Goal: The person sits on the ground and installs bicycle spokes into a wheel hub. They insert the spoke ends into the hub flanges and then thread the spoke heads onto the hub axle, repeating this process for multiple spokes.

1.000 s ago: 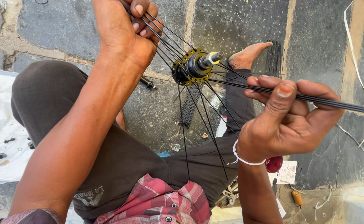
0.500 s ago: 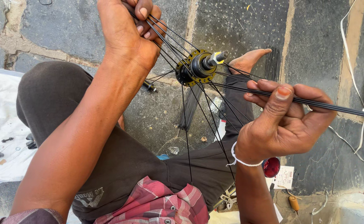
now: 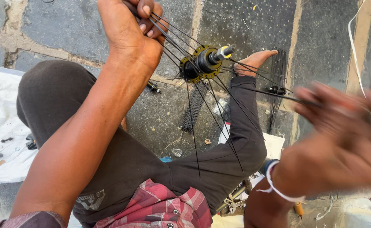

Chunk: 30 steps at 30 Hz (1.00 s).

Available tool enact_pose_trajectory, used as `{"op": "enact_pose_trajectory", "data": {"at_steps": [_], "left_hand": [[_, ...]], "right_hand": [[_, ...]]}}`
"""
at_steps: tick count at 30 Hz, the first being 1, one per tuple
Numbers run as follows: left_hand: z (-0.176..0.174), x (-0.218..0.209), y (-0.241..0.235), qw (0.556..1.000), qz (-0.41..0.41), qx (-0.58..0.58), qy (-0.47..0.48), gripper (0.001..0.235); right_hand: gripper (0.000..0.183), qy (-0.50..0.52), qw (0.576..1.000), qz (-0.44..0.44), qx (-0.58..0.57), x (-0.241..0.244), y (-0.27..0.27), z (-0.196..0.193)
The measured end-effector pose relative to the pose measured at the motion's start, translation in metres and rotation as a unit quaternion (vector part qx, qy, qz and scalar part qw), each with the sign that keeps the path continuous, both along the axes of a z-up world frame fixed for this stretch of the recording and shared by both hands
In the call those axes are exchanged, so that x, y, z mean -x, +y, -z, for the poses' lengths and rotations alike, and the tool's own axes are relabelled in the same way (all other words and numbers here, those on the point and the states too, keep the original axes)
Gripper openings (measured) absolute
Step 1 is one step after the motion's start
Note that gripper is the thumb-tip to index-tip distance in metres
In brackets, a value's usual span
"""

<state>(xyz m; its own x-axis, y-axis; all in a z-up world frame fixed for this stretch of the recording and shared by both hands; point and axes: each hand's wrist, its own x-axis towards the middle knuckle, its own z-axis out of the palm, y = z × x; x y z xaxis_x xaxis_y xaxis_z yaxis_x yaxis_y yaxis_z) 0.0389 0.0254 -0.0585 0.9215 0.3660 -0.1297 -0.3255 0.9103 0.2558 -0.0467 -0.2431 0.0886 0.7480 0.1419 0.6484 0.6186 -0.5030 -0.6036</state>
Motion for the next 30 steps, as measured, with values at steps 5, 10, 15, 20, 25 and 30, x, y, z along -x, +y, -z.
{"op": "enact_pose_trajectory", "data": {"at_steps": [5, 10, 15, 20, 25, 30], "left_hand": [[0.002, -0.002, -0.004, 1.000, -0.022, 0.004, 0.008, 0.047], [0.004, 0.001, -0.006, 0.999, -0.011, -0.018, -0.027, 0.045], [0.003, 0.001, -0.007, 1.000, -0.027, 0.006, -0.007, 0.046], [0.004, 0.003, -0.004, 0.999, -0.029, -0.019, -0.029, 0.046], [0.002, 0.002, -0.007, 0.999, -0.042, -0.006, 0.008, 0.048], [0.000, -0.001, -0.007, 0.999, -0.048, -0.002, 0.011, 0.048]], "right_hand": [[0.020, -0.072, 0.994, 0.016, -0.076, 0.014, 0.014, 0.001], [0.026, -0.057, 0.993, 0.017, -0.105, 0.004, 0.032, 0.027], [0.022, -0.045, 0.993, 0.018, -0.111, -0.003, 0.036, 0.040], [0.021, -0.039, 0.996, 0.000, -0.083, -0.003, 0.040, 0.037], [0.018, 0.068, 0.992, -0.022, 0.108, -0.001, 0.039, 0.013], [0.026, -0.004, 0.997, 0.004, 0.083, 0.010, 0.015, -0.012]]}}
